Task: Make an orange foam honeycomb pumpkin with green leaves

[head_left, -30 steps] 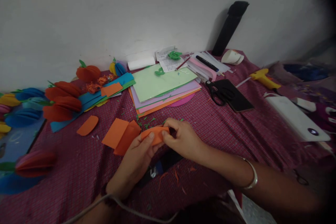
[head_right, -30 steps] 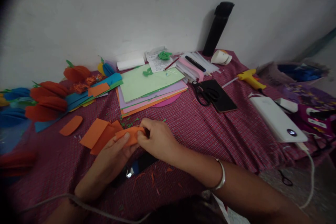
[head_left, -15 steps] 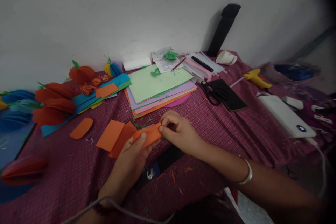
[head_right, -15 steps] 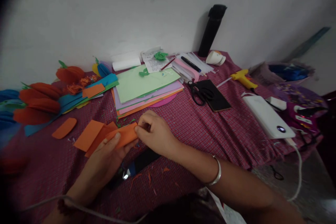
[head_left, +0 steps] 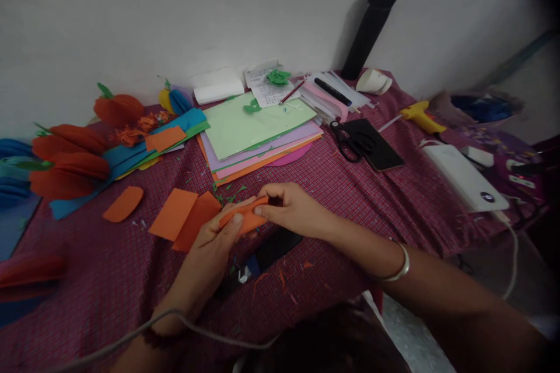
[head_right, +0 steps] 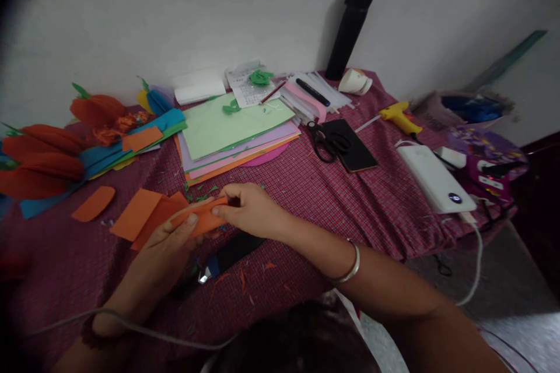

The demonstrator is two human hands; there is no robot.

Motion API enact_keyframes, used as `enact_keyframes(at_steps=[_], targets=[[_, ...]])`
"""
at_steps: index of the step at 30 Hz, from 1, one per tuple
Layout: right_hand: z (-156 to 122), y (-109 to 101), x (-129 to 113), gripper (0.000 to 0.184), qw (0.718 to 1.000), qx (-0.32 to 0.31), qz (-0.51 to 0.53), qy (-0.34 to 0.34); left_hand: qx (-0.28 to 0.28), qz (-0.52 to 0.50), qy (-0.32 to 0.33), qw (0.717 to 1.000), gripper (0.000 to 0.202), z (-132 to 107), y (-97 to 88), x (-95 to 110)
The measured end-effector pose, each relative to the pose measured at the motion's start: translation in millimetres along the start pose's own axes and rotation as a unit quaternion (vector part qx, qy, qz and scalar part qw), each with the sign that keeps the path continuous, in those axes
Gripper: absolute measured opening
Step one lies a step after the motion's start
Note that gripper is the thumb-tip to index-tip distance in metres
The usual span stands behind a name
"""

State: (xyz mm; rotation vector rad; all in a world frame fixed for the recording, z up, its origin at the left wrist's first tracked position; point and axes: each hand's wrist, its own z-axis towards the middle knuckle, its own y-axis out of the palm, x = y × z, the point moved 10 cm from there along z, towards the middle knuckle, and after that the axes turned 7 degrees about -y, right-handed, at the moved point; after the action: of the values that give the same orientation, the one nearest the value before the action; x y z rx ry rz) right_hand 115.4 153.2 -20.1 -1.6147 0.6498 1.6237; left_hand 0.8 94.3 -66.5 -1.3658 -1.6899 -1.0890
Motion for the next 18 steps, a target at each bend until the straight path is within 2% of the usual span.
enact_keyframes(at_steps=[4, 8, 11, 14, 16, 18], targets=[[1, 2, 5, 0.015, 0.999, -0.01, 0.042, 0.018, -0.014, 0.019, 0.011, 1.0, 0.029, -1, 4.7, 7], [0, 2, 4, 0.018, 1.0, 0.0, 0.025, 0.009, -0.009, 0.015, 0.016, 1.0, 0.024, -1, 7.0, 12], [-2, 3, 3, 0.02, 1.0, -0.004, -0.015, 0.006, 0.03, 0.123, 0.053, 0.991, 0.017, -2, 0.9, 24], [-4, 8, -1, 0.016, 0.996, -0.038, -0.08, -0.013, 0.018, 0.265, 0.106, 0.958, 0.019, -6, 8.8, 37], [-4, 12, -5, 0.015, 0.992, -0.064, -0.107, -0.036, -0.001, 0.293, 0.115, 0.949, 0.023, -6, 14.4, 39], [-4, 13, -9, 0.017, 0.991, -0.068, -0.101, -0.05, -0.014, 0.267, 0.091, 0.959, 0.021, -6, 15.4, 35]])
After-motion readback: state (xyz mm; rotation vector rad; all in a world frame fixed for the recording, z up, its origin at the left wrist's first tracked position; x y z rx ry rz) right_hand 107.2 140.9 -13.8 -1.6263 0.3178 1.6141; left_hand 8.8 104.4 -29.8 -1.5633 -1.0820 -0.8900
